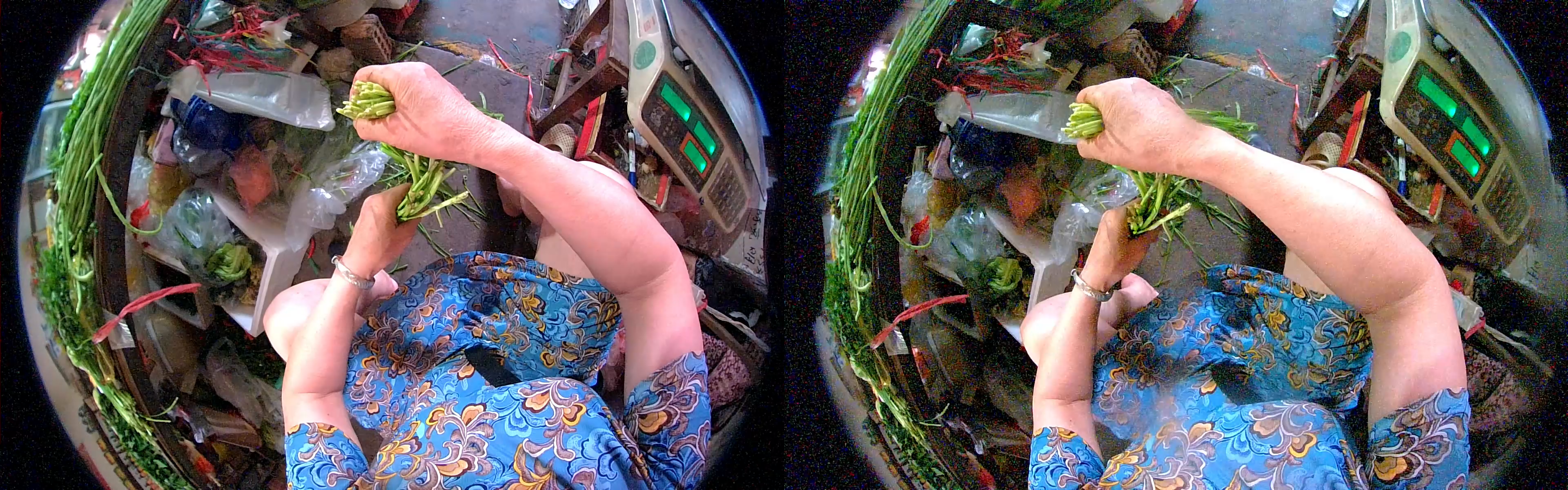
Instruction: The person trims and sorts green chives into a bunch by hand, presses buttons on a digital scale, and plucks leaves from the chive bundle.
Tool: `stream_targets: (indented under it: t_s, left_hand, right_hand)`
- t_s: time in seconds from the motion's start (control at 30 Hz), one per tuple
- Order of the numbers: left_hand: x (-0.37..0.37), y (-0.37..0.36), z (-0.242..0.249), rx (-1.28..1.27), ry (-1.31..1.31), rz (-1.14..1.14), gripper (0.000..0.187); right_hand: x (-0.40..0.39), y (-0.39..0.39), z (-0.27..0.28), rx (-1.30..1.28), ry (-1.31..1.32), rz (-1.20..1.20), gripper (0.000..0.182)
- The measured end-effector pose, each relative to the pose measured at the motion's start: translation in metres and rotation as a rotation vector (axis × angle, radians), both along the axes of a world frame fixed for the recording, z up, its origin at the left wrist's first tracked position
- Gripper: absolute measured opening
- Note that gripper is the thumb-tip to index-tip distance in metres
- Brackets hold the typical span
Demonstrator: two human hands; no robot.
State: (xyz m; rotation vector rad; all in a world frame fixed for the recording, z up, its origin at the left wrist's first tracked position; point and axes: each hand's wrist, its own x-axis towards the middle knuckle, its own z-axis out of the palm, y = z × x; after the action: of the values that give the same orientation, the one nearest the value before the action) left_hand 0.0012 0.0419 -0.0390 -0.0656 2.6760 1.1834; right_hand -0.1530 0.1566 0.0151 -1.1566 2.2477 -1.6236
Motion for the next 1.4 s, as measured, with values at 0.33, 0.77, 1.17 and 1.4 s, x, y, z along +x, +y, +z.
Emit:
stream_targets:
  t_s: [0.33,0.77,1.17,1.4]
  left_hand:
    - [-0.001,0.001,0.001,-0.013,0.021,0.001,0.019]
    - [-0.004,-0.057,0.05,0.596,0.051,0.63,0.013]
    - [0.003,-0.09,0.054,0.76,0.404,0.835,0.015]
    - [0.006,-0.104,0.061,0.838,0.417,0.896,0.013]
  right_hand:
    - [-0.002,0.0,0.001,-0.003,-0.005,0.005,0.022]
    - [-0.076,0.055,0.008,-0.596,-0.763,-0.188,0.01]
    - [-0.08,0.063,0.011,-0.749,-0.894,-0.161,0.011]
    - [-0.084,0.062,0.004,-0.769,-0.897,-0.186,0.015]
